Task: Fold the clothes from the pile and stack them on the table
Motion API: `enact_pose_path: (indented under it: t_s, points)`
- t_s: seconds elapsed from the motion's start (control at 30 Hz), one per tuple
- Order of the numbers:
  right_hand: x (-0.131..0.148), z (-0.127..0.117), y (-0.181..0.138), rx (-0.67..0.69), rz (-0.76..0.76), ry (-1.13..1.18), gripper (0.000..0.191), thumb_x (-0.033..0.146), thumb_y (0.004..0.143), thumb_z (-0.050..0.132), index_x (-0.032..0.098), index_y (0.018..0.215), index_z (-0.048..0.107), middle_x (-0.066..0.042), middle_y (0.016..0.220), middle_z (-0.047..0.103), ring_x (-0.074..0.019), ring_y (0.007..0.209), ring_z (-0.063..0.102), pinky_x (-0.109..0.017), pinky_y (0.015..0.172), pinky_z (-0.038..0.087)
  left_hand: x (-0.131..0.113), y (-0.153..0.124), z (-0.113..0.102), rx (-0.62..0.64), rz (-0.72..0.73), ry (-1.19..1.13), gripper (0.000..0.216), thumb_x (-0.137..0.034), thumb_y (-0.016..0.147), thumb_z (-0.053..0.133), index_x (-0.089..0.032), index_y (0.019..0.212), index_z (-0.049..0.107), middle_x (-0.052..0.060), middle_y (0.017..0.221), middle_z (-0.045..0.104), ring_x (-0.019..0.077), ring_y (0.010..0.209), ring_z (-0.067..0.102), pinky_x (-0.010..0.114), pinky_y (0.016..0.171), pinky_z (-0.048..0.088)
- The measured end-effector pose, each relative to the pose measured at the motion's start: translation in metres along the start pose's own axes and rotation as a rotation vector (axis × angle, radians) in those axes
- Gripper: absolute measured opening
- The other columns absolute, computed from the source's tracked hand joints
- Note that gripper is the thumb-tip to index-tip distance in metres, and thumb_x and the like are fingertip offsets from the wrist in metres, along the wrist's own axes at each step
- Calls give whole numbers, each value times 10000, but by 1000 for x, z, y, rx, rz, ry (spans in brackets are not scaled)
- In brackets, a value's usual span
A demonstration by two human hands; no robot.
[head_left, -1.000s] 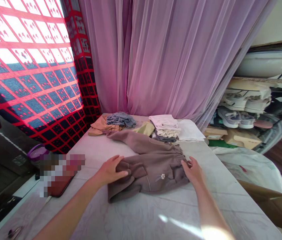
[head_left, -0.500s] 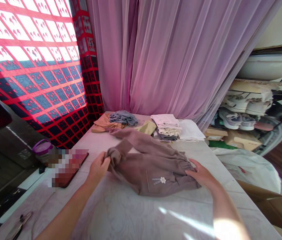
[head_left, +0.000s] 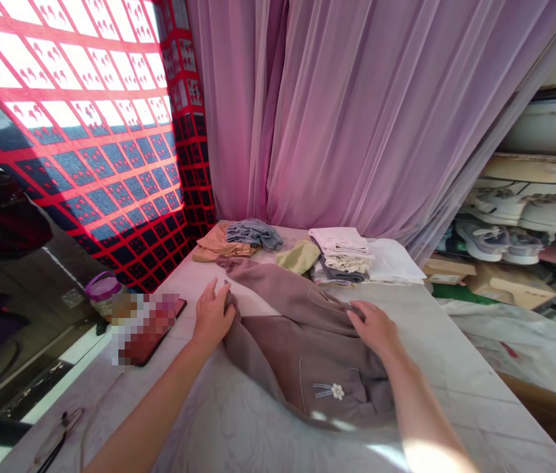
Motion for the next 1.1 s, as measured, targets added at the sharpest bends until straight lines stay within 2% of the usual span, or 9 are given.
enact_pose_path:
  t_s: [0.07,0.13,0.2,0.3,0.4,0.6,0.77,0.93,1.1]
  points:
    - [11,9,1,-11,26,-32,379,356,915,391,248,1195,622,-66,1298,609,-237,1177,555,-394,978,407,-26,5,5,100,196,123,461,-112,763,501,-241,1189,623,67,1485,430,288,1403,316,508,1155,217]
    - [17,17,-3,-40,30,-63,378,352,930,384,242,1219,602,-77,1295,610,-240,1186,543,-446,1030,335,-43,10,12,246,323,191,428,-81,769,487,-276,1107,664,21,1378,560,248,1358,398,487,1174,164]
    - [22,21,-11,-78,-6,-98,364,336,927,414,237,1228,592,-84,1246,639,-242,1161,550,-475,1063,262,-49,21,18,346,337,219,390,-100,805,471,-275,1094,667,22,1213,674,223,1205,558,453,1139,254]
    - [26,23,-20,-113,-38,-136,370,318,907,472,221,1247,581,-93,1156,679,-246,1105,573,-457,1059,239,-48,50,21,341,252,250,355,-181,896,410,-237,1173,625,71,1052,719,225,955,673,397,944,453]
    - [24,23,-21,-91,16,-152,397,354,890,502,221,1256,578,-89,1152,677,-251,1100,579,-425,1014,300,-45,83,28,324,223,272,359,-179,929,365,-197,1202,597,114,1100,682,241,968,665,361,851,487]
    - [14,19,0,137,53,-122,392,383,871,485,281,1230,603,-76,1228,642,-255,1112,588,-423,938,398,-50,133,47,346,344,266,470,-23,842,378,-206,1215,597,111,1328,568,236,1203,544,358,993,410]
    - [-5,11,19,148,54,-134,376,334,879,480,276,1226,613,-89,1329,575,-268,1202,533,-434,943,422,-47,147,70,410,424,282,535,-78,765,513,-260,1265,565,97,1327,590,258,1289,465,439,1073,308]
    - [-10,16,23,267,64,-147,487,328,802,589,248,1282,571,-111,1263,617,-283,1167,567,-421,920,439,-42,147,83,510,433,343,366,-181,665,640,-244,1023,681,105,1015,721,297,1082,597,479,1001,344]
    - [-14,-11,26,354,75,-125,200,327,788,575,248,929,694,-55,946,721,-250,920,660,-307,731,454,-34,154,53,511,398,358,189,-171,578,663,-205,763,682,91,945,714,302,1036,603,439,959,388]
Point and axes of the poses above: each hand's wrist, its own y-axis towards the middle knuckle, its own z-axis out of the palm, x = y × z, the point moved 7 cm from there along y, towards the middle knuckle
